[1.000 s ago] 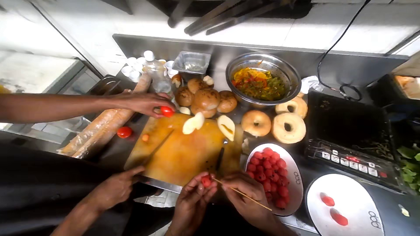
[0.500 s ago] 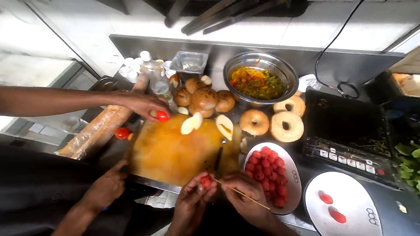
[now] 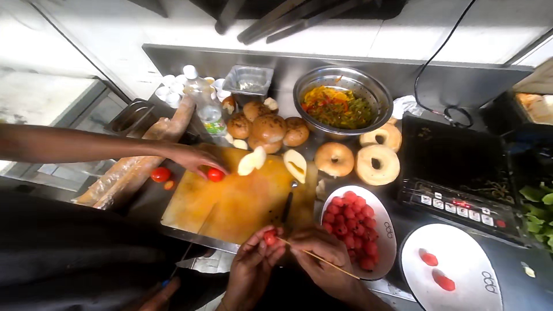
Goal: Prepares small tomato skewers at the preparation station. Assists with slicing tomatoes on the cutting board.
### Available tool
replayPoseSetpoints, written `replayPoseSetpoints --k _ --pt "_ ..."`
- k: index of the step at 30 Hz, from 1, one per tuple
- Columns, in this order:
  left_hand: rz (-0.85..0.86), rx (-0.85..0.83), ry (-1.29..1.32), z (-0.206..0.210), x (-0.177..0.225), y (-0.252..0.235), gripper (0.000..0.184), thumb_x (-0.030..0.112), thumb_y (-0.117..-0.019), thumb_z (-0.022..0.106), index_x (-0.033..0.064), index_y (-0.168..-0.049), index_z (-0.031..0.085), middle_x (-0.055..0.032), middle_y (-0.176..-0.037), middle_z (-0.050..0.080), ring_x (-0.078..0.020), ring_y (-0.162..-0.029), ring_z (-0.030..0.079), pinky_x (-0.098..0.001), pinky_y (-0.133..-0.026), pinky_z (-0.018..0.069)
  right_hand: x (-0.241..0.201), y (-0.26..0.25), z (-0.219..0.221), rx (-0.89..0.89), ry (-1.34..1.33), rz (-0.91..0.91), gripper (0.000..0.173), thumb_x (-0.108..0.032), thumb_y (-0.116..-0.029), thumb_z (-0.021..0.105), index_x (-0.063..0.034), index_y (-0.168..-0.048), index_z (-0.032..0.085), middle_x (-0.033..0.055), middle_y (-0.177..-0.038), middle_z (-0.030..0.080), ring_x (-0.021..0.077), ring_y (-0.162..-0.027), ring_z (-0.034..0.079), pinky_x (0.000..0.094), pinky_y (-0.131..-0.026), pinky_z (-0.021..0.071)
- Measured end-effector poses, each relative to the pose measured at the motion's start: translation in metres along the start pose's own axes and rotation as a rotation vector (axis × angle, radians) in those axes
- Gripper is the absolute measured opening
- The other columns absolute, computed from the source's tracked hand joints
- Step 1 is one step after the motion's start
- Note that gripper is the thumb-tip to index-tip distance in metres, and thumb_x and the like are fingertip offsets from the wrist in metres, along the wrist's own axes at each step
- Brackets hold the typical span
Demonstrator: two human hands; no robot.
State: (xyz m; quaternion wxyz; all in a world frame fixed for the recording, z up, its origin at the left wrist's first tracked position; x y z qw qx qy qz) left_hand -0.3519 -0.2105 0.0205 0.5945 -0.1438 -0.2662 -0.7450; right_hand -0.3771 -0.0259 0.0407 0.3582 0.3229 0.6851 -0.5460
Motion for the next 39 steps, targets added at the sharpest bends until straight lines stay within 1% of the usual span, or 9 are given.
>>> replayPoseSetpoints --k 6,8,11,13,18,27,30,35,39 --pt "-0.028 0.051 0.038 -0.0026 -0.0009 0.0019 0.027 0.004 -0.1019 0.055 -0.0031 -0.124 0.068 -0.0245 -0.122 0.068 -0.0303 -0.102 0.073 -0.0417 -0.091 0.0607 0.0034 0.0027 0.0003 0.047 0.069 0.046 0.009 -0.007 -0.0934 0.069 -0.0086 -0.097 0.076 0.0032 -0.102 0.076 0.0155 -0.103 0.071 0.0324 -0.091 0.0597" --pt "-0.023 0.034 0.012 -0.0036 -0.0013 0.0023 0.029 0.010 -0.1007 0.062 -0.0033 -0.126 0.066 -0.0237 -0.124 0.067 -0.0294 -0.104 0.072 -0.0411 -0.093 0.0601 0.0040 0.0034 -0.0007 0.062 0.065 0.055 0.008 -0.006 -0.0930 0.069 -0.0085 -0.096 0.076 0.0031 -0.101 0.076 0.0152 -0.102 0.071 0.0314 -0.090 0.0599" --pt "0.005 0.064 -0.042 -0.0019 -0.0012 0.0042 0.029 0.005 -0.0933 0.072 -0.0032 -0.121 0.068 -0.0210 -0.117 0.070 -0.0257 -0.100 0.074 -0.0383 -0.090 0.0619 0.0028 0.0043 0.0008 0.033 -0.039 0.065 0.007 -0.006 -0.0934 0.071 -0.0062 -0.098 0.076 0.0059 -0.102 0.076 0.0172 -0.103 0.071 0.0331 -0.091 0.0604" --pt "-0.003 0.056 -0.034 -0.0007 -0.0016 0.0052 0.027 0.005 -0.0936 0.071 -0.0033 -0.119 0.069 -0.0203 -0.112 0.072 -0.0252 -0.097 0.075 -0.0381 -0.088 0.0626 0.0018 0.0047 0.0020 0.011 -0.104 0.069 0.007 -0.006 -0.0935 0.072 -0.0047 -0.099 0.076 0.0075 -0.102 0.076 0.0184 -0.103 0.072 0.0340 -0.092 0.0608" --pt "-0.019 -0.042 -0.026 -0.0035 -0.0037 0.0051 0.028 0.006 -0.0956 0.069 -0.0021 -0.123 0.069 -0.0217 -0.116 0.071 -0.0280 -0.102 0.073 -0.0424 -0.093 0.0606 0.0026 0.0051 0.0043 0.003 -0.152 0.068 0.008 -0.006 -0.0938 0.073 -0.0054 -0.099 0.078 0.0071 -0.103 0.077 0.0182 -0.103 0.071 0.0337 -0.093 0.0598" --pt "-0.029 -0.026 -0.032 -0.0035 -0.0053 0.0052 0.030 0.006 -0.0950 0.070 -0.0022 -0.124 0.069 -0.0210 -0.114 0.072 -0.0268 -0.099 0.074 -0.0411 -0.091 0.0608 0.0024 0.0058 0.0012 0.030 -0.138 0.079 0.007 -0.005 -0.0939 0.072 -0.0044 -0.099 0.077 0.0082 -0.103 0.076 0.0187 -0.102 0.072 0.0337 -0.090 0.0612" --pt "-0.039 0.012 -0.045 -0.0021 -0.0050 0.0043 0.029 0.008 -0.0991 0.064 0.0018 -0.127 0.066 -0.0223 -0.118 0.069 -0.0295 -0.101 0.072 -0.0434 -0.091 0.0604 0.0065 0.0066 -0.0005 0.094 -0.090 0.126 0.008 -0.006 -0.0928 0.073 -0.0052 -0.099 0.077 0.0066 -0.101 0.076 0.0162 -0.098 0.073 0.0305 -0.086 0.0623" --pt "0.001 0.061 -0.084 -0.0035 -0.0050 0.0018 0.024 0.011 -0.0960 0.070 0.0007 -0.117 0.070 -0.0205 -0.113 0.070 -0.0237 -0.094 0.072 -0.0368 -0.086 0.0610 0.0018 0.0067 -0.0029 0.049 -0.100 0.092 0.008 -0.006 -0.0929 0.073 -0.0051 -0.099 0.077 0.0062 -0.100 0.077 0.0159 -0.099 0.072 0.0316 -0.089 0.0614" --pt "-0.015 0.047 -0.008 -0.0030 -0.0066 -0.0007 0.021 0.010 -0.0950 0.070 -0.0010 -0.113 0.071 -0.0231 -0.116 0.070 -0.0267 -0.097 0.073 -0.0385 -0.089 0.0610 0.0006 0.0057 -0.0038 0.038 -0.098 0.077 0.007 -0.005 -0.0928 0.072 -0.0052 -0.099 0.076 0.0059 -0.100 0.077 0.0159 -0.099 0.072 0.0313 -0.088 0.0609"
Point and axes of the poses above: each hand's wrist, its own y-axis away from the middle knuckle, its own z-axis out of the palm, x = y × z, the point moved 3 cm from there along -y, towards the middle knuckle
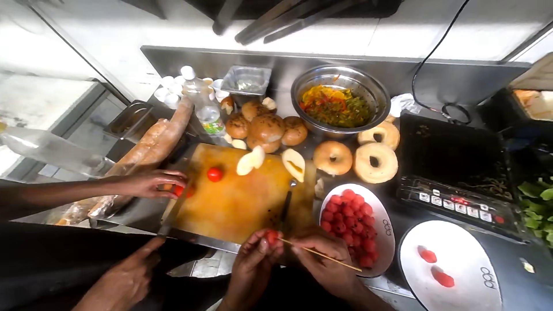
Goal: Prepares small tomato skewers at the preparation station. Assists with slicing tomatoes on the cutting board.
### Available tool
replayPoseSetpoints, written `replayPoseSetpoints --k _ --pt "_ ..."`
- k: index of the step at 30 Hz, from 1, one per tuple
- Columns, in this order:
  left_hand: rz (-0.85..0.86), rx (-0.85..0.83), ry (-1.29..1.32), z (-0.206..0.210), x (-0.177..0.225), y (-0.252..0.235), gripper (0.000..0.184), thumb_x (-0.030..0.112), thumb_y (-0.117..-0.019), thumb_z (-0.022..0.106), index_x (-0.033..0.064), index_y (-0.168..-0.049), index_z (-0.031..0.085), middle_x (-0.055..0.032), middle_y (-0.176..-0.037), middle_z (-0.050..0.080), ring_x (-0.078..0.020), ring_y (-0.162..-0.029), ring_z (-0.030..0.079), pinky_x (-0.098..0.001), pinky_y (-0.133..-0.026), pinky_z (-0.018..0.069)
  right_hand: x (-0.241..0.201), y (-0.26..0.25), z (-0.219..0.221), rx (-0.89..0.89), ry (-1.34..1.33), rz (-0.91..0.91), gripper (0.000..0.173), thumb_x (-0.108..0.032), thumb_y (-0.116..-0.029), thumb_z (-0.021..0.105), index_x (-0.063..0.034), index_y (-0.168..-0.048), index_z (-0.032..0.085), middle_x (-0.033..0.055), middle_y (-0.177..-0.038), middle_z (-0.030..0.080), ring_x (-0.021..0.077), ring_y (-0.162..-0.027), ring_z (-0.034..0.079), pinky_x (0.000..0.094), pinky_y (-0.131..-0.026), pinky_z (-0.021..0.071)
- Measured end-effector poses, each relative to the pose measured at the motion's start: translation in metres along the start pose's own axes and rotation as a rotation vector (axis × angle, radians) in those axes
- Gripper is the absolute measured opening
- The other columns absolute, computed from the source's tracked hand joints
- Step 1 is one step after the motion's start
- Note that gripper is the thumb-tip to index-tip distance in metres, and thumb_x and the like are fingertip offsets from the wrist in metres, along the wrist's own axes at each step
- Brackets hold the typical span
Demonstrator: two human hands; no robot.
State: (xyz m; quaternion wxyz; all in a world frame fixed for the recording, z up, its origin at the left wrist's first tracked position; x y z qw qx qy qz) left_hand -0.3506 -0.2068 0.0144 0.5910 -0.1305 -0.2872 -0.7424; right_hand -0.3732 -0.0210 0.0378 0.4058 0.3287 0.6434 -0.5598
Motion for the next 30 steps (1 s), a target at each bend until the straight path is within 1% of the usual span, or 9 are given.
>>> replayPoseSetpoints --k 5,7,10,13,16,19,23,26,30 --pt "0.080 -0.074 -0.183 0.001 0.011 -0.004 0.030 0.012 -0.0970 0.067 0.0056 -0.126 0.070 -0.0203 -0.118 0.070 -0.0261 -0.099 0.072 -0.0388 -0.089 0.0605 -0.005 0.000 -0.008 -0.019 -0.014 0.016 0.006 -0.005 -0.0931 0.072 -0.0023 -0.098 0.075 0.0072 -0.099 0.076 0.0143 -0.098 0.072 0.0297 -0.088 0.0608" --pt "0.213 -0.109 -0.557 -0.008 0.023 -0.013 0.029 0.011 -0.0995 0.063 0.0045 -0.127 0.070 -0.0152 -0.115 0.073 -0.0202 -0.098 0.073 -0.0336 -0.087 0.0612 -0.007 0.004 -0.014 -0.044 0.000 0.011 0.007 -0.005 -0.0928 0.072 -0.0021 -0.099 0.076 0.0075 -0.099 0.076 0.0145 -0.099 0.071 0.0314 -0.092 0.0589" --pt "0.450 0.043 -1.350 -0.006 0.025 -0.036 0.028 0.010 -0.0936 0.065 -0.0024 -0.118 0.069 -0.0069 -0.103 0.073 -0.0069 -0.089 0.070 -0.0241 -0.081 0.0603 -0.012 0.017 -0.026 -0.124 0.063 0.028 0.007 -0.007 -0.0933 0.071 -0.0031 -0.096 0.077 0.0075 -0.098 0.077 0.0167 -0.098 0.071 0.0347 -0.094 0.0572" --pt "0.383 -0.157 -1.371 0.054 0.005 -0.048 0.030 0.016 -0.0937 0.067 0.0005 -0.119 0.070 -0.0055 -0.105 0.075 -0.0097 -0.091 0.073 -0.0263 -0.080 0.0628 -0.018 0.035 -0.039 -0.263 0.075 0.031 0.010 -0.008 -0.0947 0.068 -0.0016 -0.096 0.076 0.0101 -0.095 0.075 0.0208 -0.097 0.070 0.0385 -0.093 0.0552" --pt "0.218 -0.408 -1.479 0.107 -0.042 -0.058 0.027 0.023 -0.0939 0.068 0.0122 -0.118 0.073 0.0016 -0.108 0.075 -0.0065 -0.093 0.072 -0.0267 -0.082 0.0627 -0.022 0.056 -0.052 -0.291 0.093 0.056 0.011 -0.008 -0.0938 0.068 -0.0008 -0.095 0.076 0.0119 -0.096 0.075 0.0227 -0.097 0.070 0.0401 -0.094 0.0552" --pt "-0.068 -0.638 -1.395 0.150 -0.094 -0.063 0.025 0.021 -0.0967 0.069 0.0115 -0.119 0.072 -0.0002 -0.113 0.073 -0.0091 -0.103 0.070 -0.0300 -0.093 0.0606 -0.031 0.072 -0.069 -0.244 0.150 0.075 0.010 -0.008 -0.0935 0.069 -0.0026 -0.095 0.077 0.0099 -0.096 0.075 0.0190 -0.096 0.070 0.0378 -0.093 0.0557" --pt "-0.179 -0.873 -1.560 0.187 -0.145 -0.057 0.035 0.029 -0.1003 0.063 0.0128 -0.131 0.069 -0.0042 -0.123 0.071 -0.0110 -0.114 0.067 -0.0323 -0.103 0.0538 -0.039 0.096 -0.087 -0.201 0.203 0.131 0.010 -0.009 -0.0950 0.068 -0.0044 -0.097 0.077 0.0089 -0.092 0.076 0.0175 -0.088 0.072 0.0400 -0.085 0.0583" --pt "-0.061 -0.828 -1.612 0.183 -0.149 -0.063 0.035 0.028 -0.1014 0.061 0.0158 -0.133 0.068 -0.0036 -0.124 0.071 -0.0141 -0.113 0.067 -0.0386 -0.102 0.0541 -0.040 0.110 -0.099 -0.152 0.177 0.139 0.009 -0.008 -0.0943 0.068 -0.0044 -0.096 0.077 0.0090 -0.096 0.076 0.0193 -0.095 0.071 0.0404 -0.091 0.0575" --pt "0.199 -0.515 -1.570 0.149 -0.103 -0.091 0.024 0.015 -0.0999 0.064 0.0119 -0.123 0.071 -0.0005 -0.117 0.073 -0.0122 -0.103 0.071 -0.0397 -0.093 0.0606 -0.038 0.124 -0.110 -0.115 0.145 0.136 0.010 -0.009 -0.0953 0.067 -0.0046 -0.096 0.076 0.0079 -0.096 0.074 0.0192 -0.098 0.069 0.0380 -0.092 0.0556"
Point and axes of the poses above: each hand's wrist, its own y-axis away from the middle knuckle, its own z-axis out of the palm, x = y × z, the point moved 3 cm from there along -y, towards the middle knuckle
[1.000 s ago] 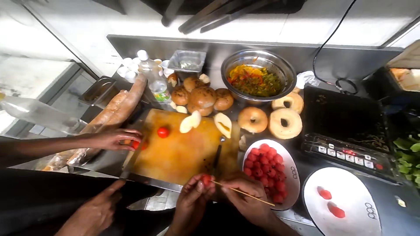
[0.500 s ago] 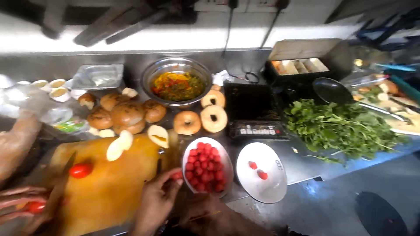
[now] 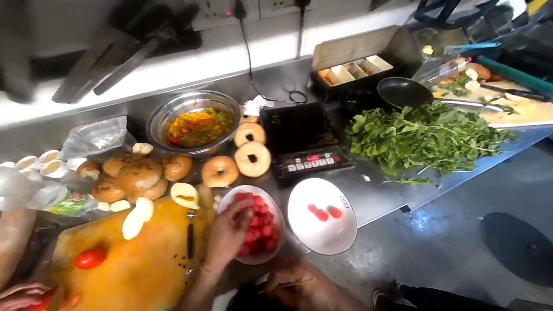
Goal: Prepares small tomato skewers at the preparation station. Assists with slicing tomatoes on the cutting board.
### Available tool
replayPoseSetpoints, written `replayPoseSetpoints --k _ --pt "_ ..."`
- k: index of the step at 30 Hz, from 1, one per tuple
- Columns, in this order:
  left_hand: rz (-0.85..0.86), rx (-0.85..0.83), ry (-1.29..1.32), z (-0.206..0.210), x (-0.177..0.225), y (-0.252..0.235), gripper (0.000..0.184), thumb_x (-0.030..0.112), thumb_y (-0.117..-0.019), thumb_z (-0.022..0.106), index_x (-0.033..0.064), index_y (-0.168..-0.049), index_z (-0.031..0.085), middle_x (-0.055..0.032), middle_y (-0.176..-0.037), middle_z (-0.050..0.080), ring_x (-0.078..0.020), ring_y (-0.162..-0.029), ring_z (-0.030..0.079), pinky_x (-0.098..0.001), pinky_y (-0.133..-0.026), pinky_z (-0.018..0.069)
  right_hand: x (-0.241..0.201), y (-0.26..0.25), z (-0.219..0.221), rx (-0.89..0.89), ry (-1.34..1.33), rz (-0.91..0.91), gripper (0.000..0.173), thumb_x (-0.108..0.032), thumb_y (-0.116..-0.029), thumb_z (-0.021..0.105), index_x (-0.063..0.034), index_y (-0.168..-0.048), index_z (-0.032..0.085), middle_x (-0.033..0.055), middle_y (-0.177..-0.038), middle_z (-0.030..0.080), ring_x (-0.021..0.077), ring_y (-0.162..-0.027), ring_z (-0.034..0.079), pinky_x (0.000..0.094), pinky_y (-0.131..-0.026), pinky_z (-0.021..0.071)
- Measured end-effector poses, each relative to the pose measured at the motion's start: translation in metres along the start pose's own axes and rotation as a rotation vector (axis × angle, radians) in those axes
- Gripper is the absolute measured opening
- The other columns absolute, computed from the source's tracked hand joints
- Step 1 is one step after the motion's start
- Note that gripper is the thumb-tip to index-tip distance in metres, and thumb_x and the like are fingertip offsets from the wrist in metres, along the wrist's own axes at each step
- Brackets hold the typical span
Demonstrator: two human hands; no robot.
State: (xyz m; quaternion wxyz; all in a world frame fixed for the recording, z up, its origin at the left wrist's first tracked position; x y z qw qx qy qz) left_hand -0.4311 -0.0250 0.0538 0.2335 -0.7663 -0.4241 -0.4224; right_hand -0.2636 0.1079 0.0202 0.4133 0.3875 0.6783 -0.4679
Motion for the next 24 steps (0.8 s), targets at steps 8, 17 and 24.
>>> replayPoseSetpoints --k 8,17,24 --pt "-0.041 -0.141 -0.418 -0.006 -0.018 0.021 0.034 0.028 -0.0929 0.073 0.0131 -0.123 0.072 -0.0062 -0.124 0.070 -0.0241 -0.121 0.063 -0.0486 -0.105 0.0509 0.002 0.005 -0.004 -0.034 0.004 0.004 0.010 -0.012 -0.0964 0.067 -0.0058 -0.098 0.075 0.0070 -0.096 0.074 0.0182 -0.098 0.069 0.0360 -0.091 0.0553" --pt "0.263 -0.410 -0.642 0.042 -0.006 0.015 0.031 0.017 -0.1023 0.057 0.0226 -0.130 0.070 0.0042 -0.136 0.066 -0.0244 -0.132 0.054 -0.0505 -0.109 0.0426 0.001 0.004 0.000 -0.048 0.025 -0.021 0.010 -0.013 -0.0959 0.069 -0.0081 -0.100 0.076 0.0046 -0.097 0.075 0.0151 -0.098 0.070 0.0346 -0.092 0.0567" --pt "-0.019 -0.022 0.300 -0.010 -0.032 0.040 0.032 0.012 -0.0990 0.063 0.0076 -0.130 0.067 -0.0068 -0.124 0.071 -0.0174 -0.114 0.068 -0.0378 -0.101 0.0563 0.005 -0.009 0.008 0.129 0.012 -0.025 0.009 -0.013 -0.0951 0.072 -0.0095 -0.101 0.077 0.0020 -0.097 0.077 0.0117 -0.096 0.071 0.0327 -0.090 0.0593"
Point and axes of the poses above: each hand's wrist, its own y-axis away from the middle knuckle, its own z-axis out of the palm, x = y × z, the point moved 3 cm from there along -y, towards the middle knuckle
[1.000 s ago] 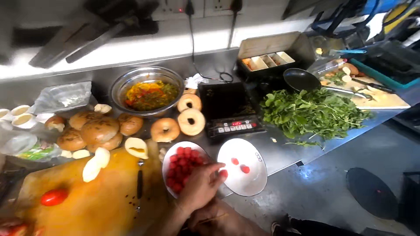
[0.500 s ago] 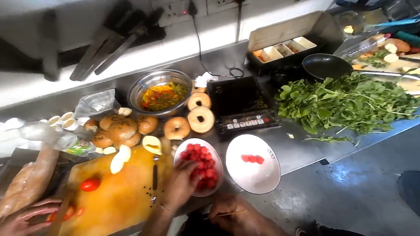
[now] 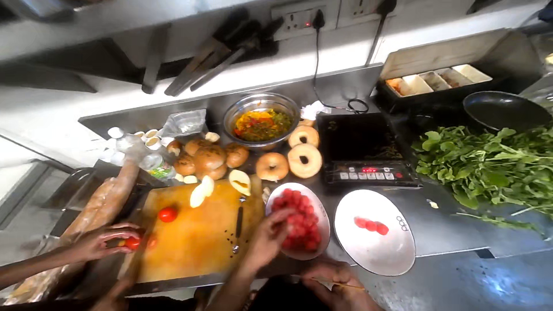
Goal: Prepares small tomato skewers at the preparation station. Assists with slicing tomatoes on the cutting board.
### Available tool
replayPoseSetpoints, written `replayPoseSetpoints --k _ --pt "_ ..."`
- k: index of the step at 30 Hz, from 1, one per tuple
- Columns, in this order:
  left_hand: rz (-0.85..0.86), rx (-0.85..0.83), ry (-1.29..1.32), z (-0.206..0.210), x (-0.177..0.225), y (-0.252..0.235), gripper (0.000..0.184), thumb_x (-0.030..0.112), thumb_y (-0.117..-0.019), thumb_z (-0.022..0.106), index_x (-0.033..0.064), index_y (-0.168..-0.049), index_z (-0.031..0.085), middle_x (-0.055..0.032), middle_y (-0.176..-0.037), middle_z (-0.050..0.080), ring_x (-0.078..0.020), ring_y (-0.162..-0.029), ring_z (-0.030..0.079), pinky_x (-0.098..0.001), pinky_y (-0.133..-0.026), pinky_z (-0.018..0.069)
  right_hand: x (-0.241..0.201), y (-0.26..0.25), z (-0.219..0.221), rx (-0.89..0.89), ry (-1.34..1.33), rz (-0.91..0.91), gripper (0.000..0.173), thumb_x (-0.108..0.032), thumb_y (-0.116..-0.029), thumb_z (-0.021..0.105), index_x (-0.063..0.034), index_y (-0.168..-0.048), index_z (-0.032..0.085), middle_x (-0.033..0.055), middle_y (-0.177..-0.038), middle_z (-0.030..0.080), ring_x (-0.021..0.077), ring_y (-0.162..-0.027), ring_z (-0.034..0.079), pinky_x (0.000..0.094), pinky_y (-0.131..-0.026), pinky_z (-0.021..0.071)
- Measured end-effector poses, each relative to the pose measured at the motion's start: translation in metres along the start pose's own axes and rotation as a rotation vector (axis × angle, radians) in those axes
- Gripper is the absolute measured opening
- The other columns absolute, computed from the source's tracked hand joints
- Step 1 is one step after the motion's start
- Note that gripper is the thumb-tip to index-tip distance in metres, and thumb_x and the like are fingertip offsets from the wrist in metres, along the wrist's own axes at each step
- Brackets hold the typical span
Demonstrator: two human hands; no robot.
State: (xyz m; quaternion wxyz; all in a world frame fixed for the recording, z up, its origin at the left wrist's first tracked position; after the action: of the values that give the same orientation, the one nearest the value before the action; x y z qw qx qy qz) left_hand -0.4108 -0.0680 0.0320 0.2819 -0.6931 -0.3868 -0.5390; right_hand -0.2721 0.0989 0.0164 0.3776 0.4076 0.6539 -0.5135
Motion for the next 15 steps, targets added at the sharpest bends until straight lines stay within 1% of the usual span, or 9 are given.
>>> replayPoseSetpoints --k 2,3,5,8,11,13,15 --pt "-0.004 0.081 0.427 -0.022 -0.008 0.015 0.032 0.004 -0.0977 0.060 -0.0013 -0.129 0.065 -0.0156 -0.118 0.071 -0.0244 -0.104 0.070 -0.0421 -0.095 0.0578 0.003 -0.010 0.003 0.065 -0.030 0.012 0.009 -0.013 -0.0945 0.073 -0.0091 -0.101 0.077 0.0018 -0.098 0.076 0.0104 -0.094 0.072 0.0306 -0.088 0.0605" --pt "-0.017 0.101 0.569 -0.031 -0.010 0.021 0.031 0.002 -0.0978 0.059 -0.0031 -0.127 0.066 -0.0173 -0.117 0.070 -0.0255 -0.103 0.070 -0.0430 -0.095 0.0581 0.004 -0.015 0.006 0.083 -0.040 0.026 0.009 -0.012 -0.0942 0.073 -0.0091 -0.101 0.077 0.0014 -0.098 0.077 0.0096 -0.093 0.072 0.0293 -0.087 0.0605" --pt "-0.048 0.109 0.754 -0.047 -0.013 0.031 0.028 0.003 -0.0985 0.059 -0.0030 -0.125 0.068 -0.0181 -0.119 0.070 -0.0253 -0.103 0.070 -0.0418 -0.095 0.0583 0.004 -0.026 0.014 0.086 -0.051 0.048 0.009 -0.012 -0.0936 0.074 -0.0087 -0.101 0.077 0.0016 -0.097 0.077 0.0094 -0.092 0.072 0.0285 -0.085 0.0605" --pt "-0.072 0.120 0.840 -0.060 -0.019 0.039 0.027 0.005 -0.0972 0.064 -0.0018 -0.123 0.069 -0.0171 -0.116 0.071 -0.0233 -0.099 0.072 -0.0391 -0.090 0.0602 0.001 -0.043 0.025 0.086 -0.051 0.047 0.011 -0.013 -0.0946 0.073 -0.0082 -0.103 0.077 0.0026 -0.098 0.076 0.0105 -0.092 0.072 0.0288 -0.085 0.0611" --pt "-0.037 0.128 0.826 -0.066 -0.025 0.044 0.030 0.006 -0.0930 0.071 0.0014 -0.123 0.070 -0.0142 -0.112 0.072 -0.0224 -0.098 0.072 -0.0395 -0.086 0.0618 -0.006 -0.061 0.034 0.181 -0.040 0.011 0.012 -0.013 -0.0958 0.071 -0.0071 -0.104 0.077 0.0036 -0.098 0.076 0.0108 -0.089 0.072 0.0272 -0.080 0.0618" --pt "-0.006 0.119 0.822 -0.068 -0.028 0.047 0.037 0.006 -0.0914 0.074 0.0036 -0.128 0.068 -0.0126 -0.112 0.072 -0.0222 -0.098 0.072 -0.0405 -0.086 0.0620 -0.011 -0.075 0.039 0.217 -0.033 -0.025 0.012 -0.011 -0.0967 0.070 -0.0058 -0.105 0.076 0.0056 -0.101 0.076 0.0124 -0.091 0.072 0.0280 -0.080 0.0624" --pt "0.015 0.129 0.819 -0.072 -0.030 0.051 0.039 0.007 -0.0907 0.075 0.0037 -0.129 0.068 -0.0120 -0.112 0.072 -0.0215 -0.097 0.072 -0.0398 -0.087 0.0619 -0.016 -0.089 0.046 0.217 -0.003 -0.048 0.013 -0.011 -0.0968 0.069 -0.0053 -0.106 0.076 0.0061 -0.102 0.075 0.0123 -0.093 0.072 0.0276 -0.081 0.0622"
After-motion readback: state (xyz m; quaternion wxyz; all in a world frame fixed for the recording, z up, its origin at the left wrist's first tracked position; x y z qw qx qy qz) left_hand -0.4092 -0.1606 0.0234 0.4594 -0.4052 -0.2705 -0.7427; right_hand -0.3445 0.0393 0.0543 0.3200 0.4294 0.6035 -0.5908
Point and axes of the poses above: each hand's wrist, its own y-axis away from the middle knuckle, its own z-axis out of the palm, x = y × z, the point moved 3 cm from there along -y, towards the middle knuckle
